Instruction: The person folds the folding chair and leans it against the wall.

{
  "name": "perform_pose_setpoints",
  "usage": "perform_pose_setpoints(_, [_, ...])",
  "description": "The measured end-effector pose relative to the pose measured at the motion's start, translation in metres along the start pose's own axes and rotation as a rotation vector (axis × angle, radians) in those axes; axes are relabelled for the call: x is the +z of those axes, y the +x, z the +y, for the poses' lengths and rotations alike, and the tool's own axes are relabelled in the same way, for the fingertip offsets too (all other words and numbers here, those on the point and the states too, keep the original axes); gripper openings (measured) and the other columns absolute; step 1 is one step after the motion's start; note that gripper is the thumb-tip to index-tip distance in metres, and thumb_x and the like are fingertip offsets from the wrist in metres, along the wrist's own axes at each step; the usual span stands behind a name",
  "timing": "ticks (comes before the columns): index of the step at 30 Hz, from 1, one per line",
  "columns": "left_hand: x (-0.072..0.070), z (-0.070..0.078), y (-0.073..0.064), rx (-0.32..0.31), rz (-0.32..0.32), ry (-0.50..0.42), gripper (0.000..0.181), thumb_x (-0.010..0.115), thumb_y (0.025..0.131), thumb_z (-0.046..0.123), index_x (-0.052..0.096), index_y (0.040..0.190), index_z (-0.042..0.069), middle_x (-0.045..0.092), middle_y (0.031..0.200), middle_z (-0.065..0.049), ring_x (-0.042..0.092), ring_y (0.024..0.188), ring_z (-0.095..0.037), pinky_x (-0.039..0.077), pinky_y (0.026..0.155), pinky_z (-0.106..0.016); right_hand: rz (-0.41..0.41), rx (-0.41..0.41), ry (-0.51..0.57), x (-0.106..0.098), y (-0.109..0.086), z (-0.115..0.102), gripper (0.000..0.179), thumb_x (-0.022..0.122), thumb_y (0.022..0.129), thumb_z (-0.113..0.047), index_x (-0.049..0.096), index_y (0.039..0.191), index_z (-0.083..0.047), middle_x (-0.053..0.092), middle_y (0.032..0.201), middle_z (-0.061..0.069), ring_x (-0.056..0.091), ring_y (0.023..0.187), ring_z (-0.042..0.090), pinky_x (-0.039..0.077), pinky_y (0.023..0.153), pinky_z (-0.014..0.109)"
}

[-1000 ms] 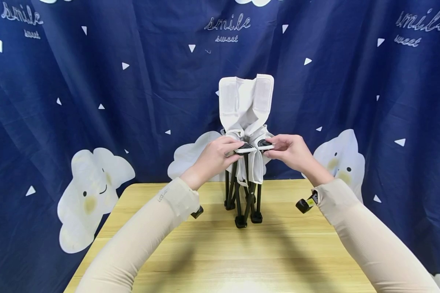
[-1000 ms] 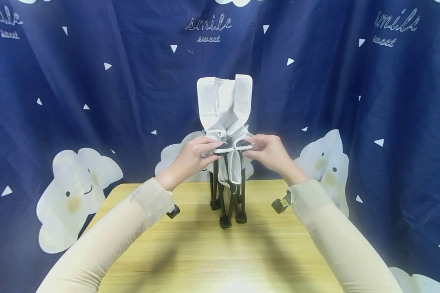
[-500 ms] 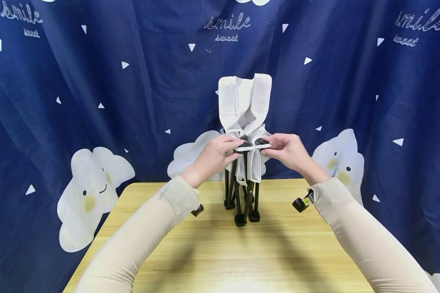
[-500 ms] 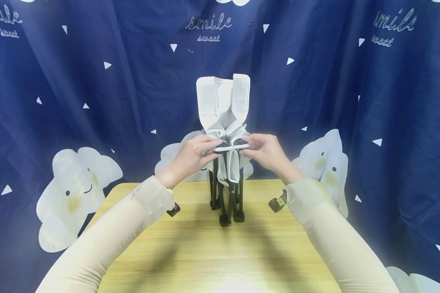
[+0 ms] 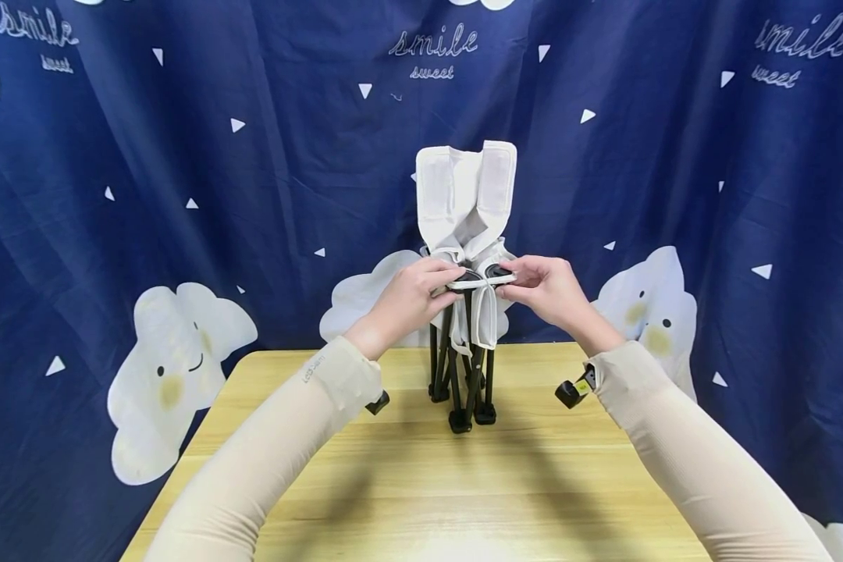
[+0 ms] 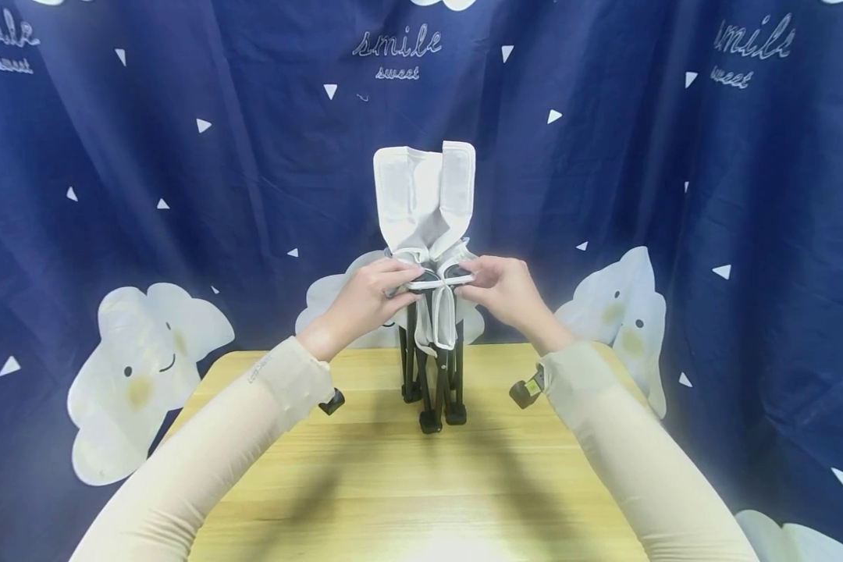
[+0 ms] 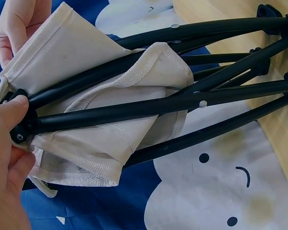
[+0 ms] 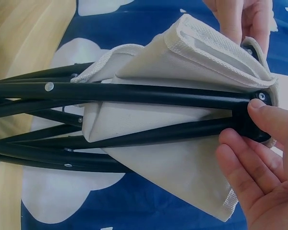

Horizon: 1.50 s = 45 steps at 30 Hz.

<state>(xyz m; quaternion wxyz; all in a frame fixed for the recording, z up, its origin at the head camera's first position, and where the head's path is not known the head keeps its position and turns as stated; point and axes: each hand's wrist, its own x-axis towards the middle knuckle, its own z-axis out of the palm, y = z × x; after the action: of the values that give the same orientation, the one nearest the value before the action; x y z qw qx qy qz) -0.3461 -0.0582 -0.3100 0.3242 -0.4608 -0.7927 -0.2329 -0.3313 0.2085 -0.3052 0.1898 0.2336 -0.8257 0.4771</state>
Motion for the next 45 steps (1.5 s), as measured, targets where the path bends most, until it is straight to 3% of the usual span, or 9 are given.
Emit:
perform_pose_setpoints(8, [-0.002,-0.001,-0.004,-0.024,0.005,-0.002,0.035,0.085,0.092,0.007,0.079,0.126,0.000,0.079,0.122,-0.015,0.075,0.117,-0.032,0.060,0.106,-0.043,0.010,0.005,0.012,0.005,-0.002,-0.001,0.035,0.087,0.085,0.008,0.076,0.118,0.012,0.079,0.096,0.032,0.068,0.071,-0.012,0.058,0.067,0.010])
perform_pose_setpoints(19, [-0.007,-0.006,-0.008,-0.002,0.004,0.011,0.034,0.084,0.094,0.009,0.079,0.127,0.001,0.079,0.126,-0.015,0.075,0.120,-0.031,0.059,0.107,-0.040,0.033,-0.019,-0.029,0.012,-0.004,-0.008,0.034,0.090,0.084,0.005,0.078,0.116,0.010,0.080,0.092,0.029,0.065,0.069,-0.013,0.054,0.063,0.010])
perform_pose_setpoints(28, [-0.010,-0.013,-0.012,-0.041,0.007,-0.076,0.036,0.084,0.094,0.006,0.078,0.129,0.000,0.078,0.130,-0.019,0.075,0.120,-0.034,0.060,0.106,-0.043,0.062,-0.029,-0.083,0.020,-0.006,-0.014,0.033,0.091,0.083,0.004,0.079,0.115,0.007,0.080,0.089,0.025,0.064,0.067,-0.012,0.053,0.062,0.009])
perform_pose_setpoints(35, [-0.013,-0.017,-0.014,-0.052,0.008,-0.082,0.039,0.084,0.093,0.004,0.077,0.131,0.000,0.076,0.134,-0.019,0.074,0.125,-0.034,0.058,0.111,-0.042,0.079,-0.091,-0.104,0.025,-0.006,-0.018,0.033,0.093,0.081,0.004,0.079,0.111,0.008,0.080,0.085,0.024,0.062,0.066,-0.015,0.050,0.060,0.008])
perform_pose_setpoints(45, [-0.009,-0.014,-0.017,-0.075,0.044,-0.095,0.040,0.085,0.093,0.006,0.077,0.131,-0.001,0.077,0.132,-0.019,0.075,0.122,-0.035,0.060,0.106,-0.044,0.088,-0.109,-0.157,0.025,-0.011,-0.016,0.035,0.092,0.083,0.000,0.079,0.116,0.004,0.081,0.086,0.020,0.073,0.070,0.003,0.050,0.061,0.009])
